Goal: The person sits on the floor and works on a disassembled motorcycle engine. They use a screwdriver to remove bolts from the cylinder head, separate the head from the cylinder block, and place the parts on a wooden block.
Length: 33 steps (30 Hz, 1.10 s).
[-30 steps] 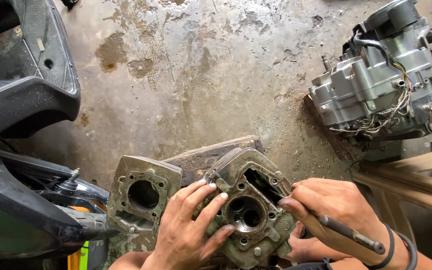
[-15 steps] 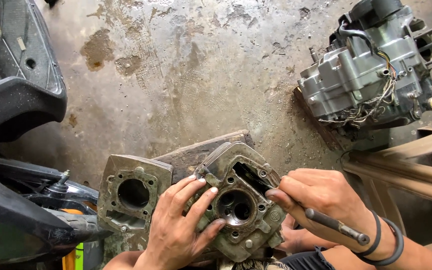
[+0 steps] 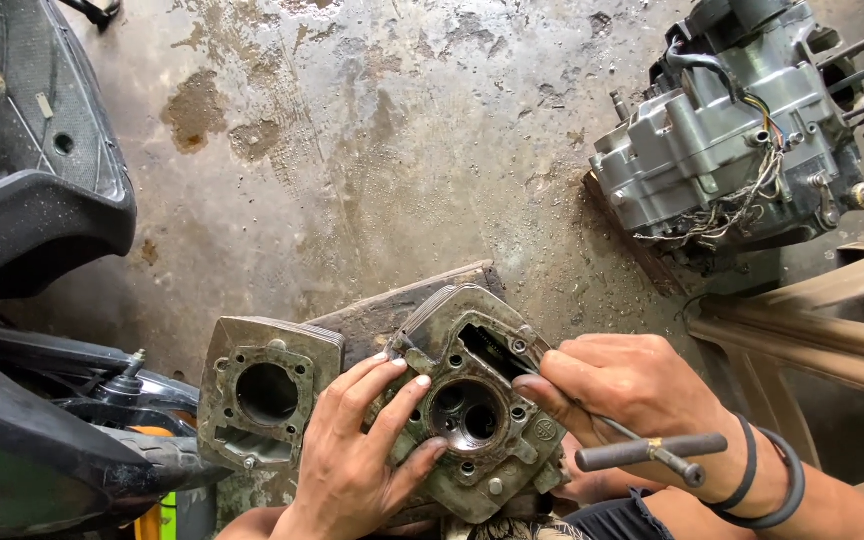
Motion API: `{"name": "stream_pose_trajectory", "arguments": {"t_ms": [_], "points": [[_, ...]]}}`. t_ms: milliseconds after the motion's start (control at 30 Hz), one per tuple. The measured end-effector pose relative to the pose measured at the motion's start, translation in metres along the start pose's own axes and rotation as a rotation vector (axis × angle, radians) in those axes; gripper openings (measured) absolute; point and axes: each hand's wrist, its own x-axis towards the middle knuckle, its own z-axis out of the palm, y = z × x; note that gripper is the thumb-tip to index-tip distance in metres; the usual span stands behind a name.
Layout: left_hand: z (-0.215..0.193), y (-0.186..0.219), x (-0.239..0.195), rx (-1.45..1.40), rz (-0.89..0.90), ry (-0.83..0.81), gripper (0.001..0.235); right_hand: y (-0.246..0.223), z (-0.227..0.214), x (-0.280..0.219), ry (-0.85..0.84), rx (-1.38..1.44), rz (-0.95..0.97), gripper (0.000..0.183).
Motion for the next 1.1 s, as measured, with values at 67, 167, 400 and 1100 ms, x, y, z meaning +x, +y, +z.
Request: {"name": "stream_pose_trajectory", "arguments": {"t_ms": [67, 167, 400, 1100], "points": [[-0.0001, -0.0002, -0.0001, 0.005, 0.002, -0.003, 0.052, -0.0034, -0.0031, 0.0017, 0.002, 0.043, 0.025, 0.039], [-0.0008, -0.0001, 0.0001, 0.004, 0.004, -0.003, 0.051, -0.006, -0.0051, 0.0017, 0.01, 0.1, 0.062, 0.04], [-0.001, 0.0012, 0.0012, 0.003, 0.006, -0.003, 0.05, -0.0032, -0.0031, -0.0013, 0.026, 0.086, 0.012, 0.04], [-0.0047, 0.0037, 0.0052, -0.022, 0.01, 0.01, 0.048, -0.0094, -0.0001, -0.0023, -0.007, 0.055, 0.054, 0.039]]}}
